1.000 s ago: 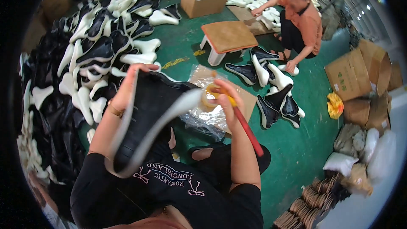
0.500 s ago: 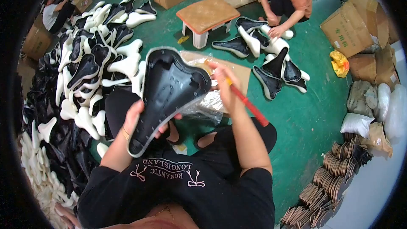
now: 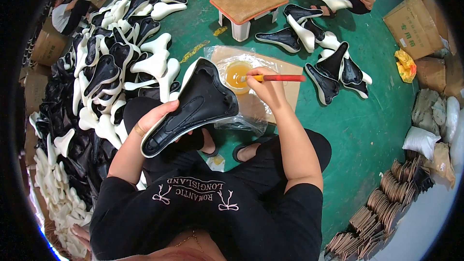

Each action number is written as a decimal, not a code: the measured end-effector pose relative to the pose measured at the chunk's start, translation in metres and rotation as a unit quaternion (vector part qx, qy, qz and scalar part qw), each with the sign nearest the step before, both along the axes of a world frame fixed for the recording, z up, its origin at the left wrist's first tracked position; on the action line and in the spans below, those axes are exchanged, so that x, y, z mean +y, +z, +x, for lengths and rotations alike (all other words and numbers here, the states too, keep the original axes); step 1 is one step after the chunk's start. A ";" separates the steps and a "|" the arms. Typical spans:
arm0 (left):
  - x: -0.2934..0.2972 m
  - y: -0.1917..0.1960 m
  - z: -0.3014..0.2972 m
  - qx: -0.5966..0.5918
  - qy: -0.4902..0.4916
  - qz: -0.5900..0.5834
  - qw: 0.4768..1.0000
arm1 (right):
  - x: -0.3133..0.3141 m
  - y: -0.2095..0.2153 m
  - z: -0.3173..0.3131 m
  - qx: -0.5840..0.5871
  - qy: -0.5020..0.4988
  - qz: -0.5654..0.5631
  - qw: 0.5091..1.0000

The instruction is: Apply adhesive to the edges of bicycle seat bases and covers using a paintbrush.

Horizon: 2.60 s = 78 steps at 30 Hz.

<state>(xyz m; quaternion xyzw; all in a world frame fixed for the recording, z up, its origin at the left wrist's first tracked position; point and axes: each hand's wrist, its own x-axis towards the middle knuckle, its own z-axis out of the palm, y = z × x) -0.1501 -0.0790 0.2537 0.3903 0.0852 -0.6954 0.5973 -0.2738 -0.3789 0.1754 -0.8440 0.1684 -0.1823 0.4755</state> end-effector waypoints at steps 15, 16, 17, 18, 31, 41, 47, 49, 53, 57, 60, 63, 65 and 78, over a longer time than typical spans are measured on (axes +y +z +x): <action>-0.023 -0.001 0.003 -0.038 0.027 0.017 0.999 | -0.008 0.057 -0.019 -0.089 0.064 0.147 0.983; -0.024 0.000 0.004 -0.036 0.026 0.018 0.999 | -0.003 0.060 -0.018 -0.125 0.046 0.122 0.984; -0.025 0.004 0.004 -0.043 0.020 0.005 0.999 | 0.001 0.062 -0.013 -0.153 0.051 0.080 0.984; -0.025 0.005 0.005 -0.051 0.013 -0.007 0.999 | 0.000 0.064 -0.014 -0.152 0.050 0.081 0.984; -0.029 -0.008 0.010 -0.410 -0.051 -0.105 0.904 | -0.008 0.051 -0.017 -0.023 -0.019 0.110 0.993; -0.031 -0.015 0.015 -0.473 -0.048 -0.079 0.876 | -0.018 0.056 -0.015 -0.068 -0.032 0.233 0.970; -0.032 -0.010 0.021 -0.489 -0.094 -0.099 0.861 | -0.010 0.051 -0.009 -0.107 0.014 0.066 0.992; -0.032 -0.007 0.025 -0.513 -0.104 -0.099 0.846 | -0.008 0.064 -0.010 -0.117 0.031 -0.013 0.993; -0.038 -0.010 0.019 -0.585 -0.097 -0.083 0.801 | -0.006 0.069 -0.017 -0.019 0.045 0.127 0.991; -0.053 -0.019 0.006 -0.618 -0.050 -0.082 0.780 | 0.012 0.067 -0.012 -0.035 0.044 0.176 0.983; -0.057 -0.037 0.004 -0.633 -0.019 -0.088 0.769 | 0.028 0.067 -0.012 -0.050 0.071 0.113 0.990; -0.065 -0.047 0.004 -0.647 0.041 -0.074 0.757 | 0.024 0.064 -0.014 -0.092 0.078 0.109 0.987; -0.075 -0.040 0.004 -0.620 0.058 -0.068 0.779 | 0.008 0.064 -0.014 -0.070 0.025 0.078 0.994; -0.100 -0.037 0.010 -0.556 0.105 -0.071 0.822 | 0.002 0.062 -0.015 -0.136 0.004 0.289 0.948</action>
